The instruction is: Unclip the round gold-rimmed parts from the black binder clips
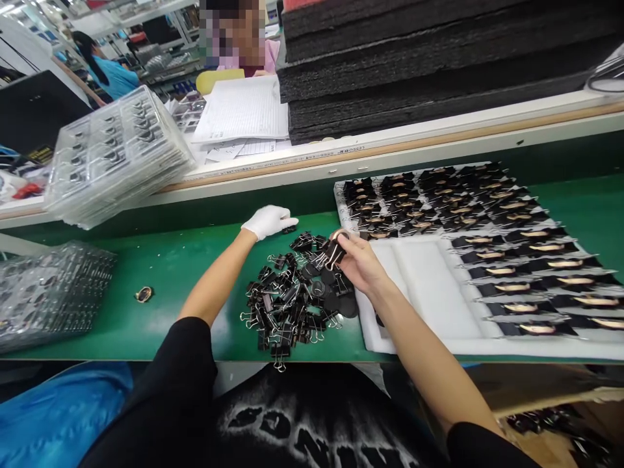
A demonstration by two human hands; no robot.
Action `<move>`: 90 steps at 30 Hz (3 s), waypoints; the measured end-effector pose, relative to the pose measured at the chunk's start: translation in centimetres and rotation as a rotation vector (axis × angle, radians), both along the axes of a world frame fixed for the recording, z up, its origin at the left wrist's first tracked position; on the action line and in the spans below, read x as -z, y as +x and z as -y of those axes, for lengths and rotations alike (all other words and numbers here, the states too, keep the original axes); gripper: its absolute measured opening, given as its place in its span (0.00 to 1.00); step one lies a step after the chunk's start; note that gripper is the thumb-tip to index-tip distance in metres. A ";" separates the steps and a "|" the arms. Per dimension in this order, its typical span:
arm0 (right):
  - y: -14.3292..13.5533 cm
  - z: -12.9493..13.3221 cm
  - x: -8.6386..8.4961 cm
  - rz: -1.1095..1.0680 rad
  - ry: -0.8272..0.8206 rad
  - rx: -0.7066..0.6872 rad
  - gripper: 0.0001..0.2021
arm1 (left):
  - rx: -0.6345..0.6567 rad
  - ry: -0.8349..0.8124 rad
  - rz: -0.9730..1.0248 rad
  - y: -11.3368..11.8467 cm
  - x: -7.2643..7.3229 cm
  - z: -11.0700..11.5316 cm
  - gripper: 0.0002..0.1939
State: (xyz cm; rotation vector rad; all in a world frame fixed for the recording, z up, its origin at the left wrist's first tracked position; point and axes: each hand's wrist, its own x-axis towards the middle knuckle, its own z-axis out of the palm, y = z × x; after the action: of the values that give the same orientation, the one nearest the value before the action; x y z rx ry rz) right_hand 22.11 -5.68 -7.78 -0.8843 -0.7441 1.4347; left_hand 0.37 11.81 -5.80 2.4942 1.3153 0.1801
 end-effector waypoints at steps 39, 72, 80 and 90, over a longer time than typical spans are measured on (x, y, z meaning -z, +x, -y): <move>2.1 1.7 -2.1 0.709 0.199 -0.360 0.08 | 0.287 0.091 0.413 -2.4 -1.3 13.7 0.22; 1.7 2.5 -2.2 1.565 1.278 0.329 0.27 | 0.002 -0.773 0.661 -0.8 -2.3 15.4 0.31; 3.1 5.8 -2.5 0.928 0.377 -0.200 0.31 | 0.055 -0.405 0.479 -1.0 -2.6 16.0 0.26; 4.3 9.6 -2.2 0.794 0.490 -0.399 0.34 | 0.333 -0.510 0.415 -0.7 -2.0 17.8 0.22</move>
State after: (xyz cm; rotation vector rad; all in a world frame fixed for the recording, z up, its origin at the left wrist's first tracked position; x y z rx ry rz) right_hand 26.41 -15.31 -5.53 -0.9364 -1.8651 1.1171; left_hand -0.33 -6.01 -3.75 2.0512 0.6636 0.2341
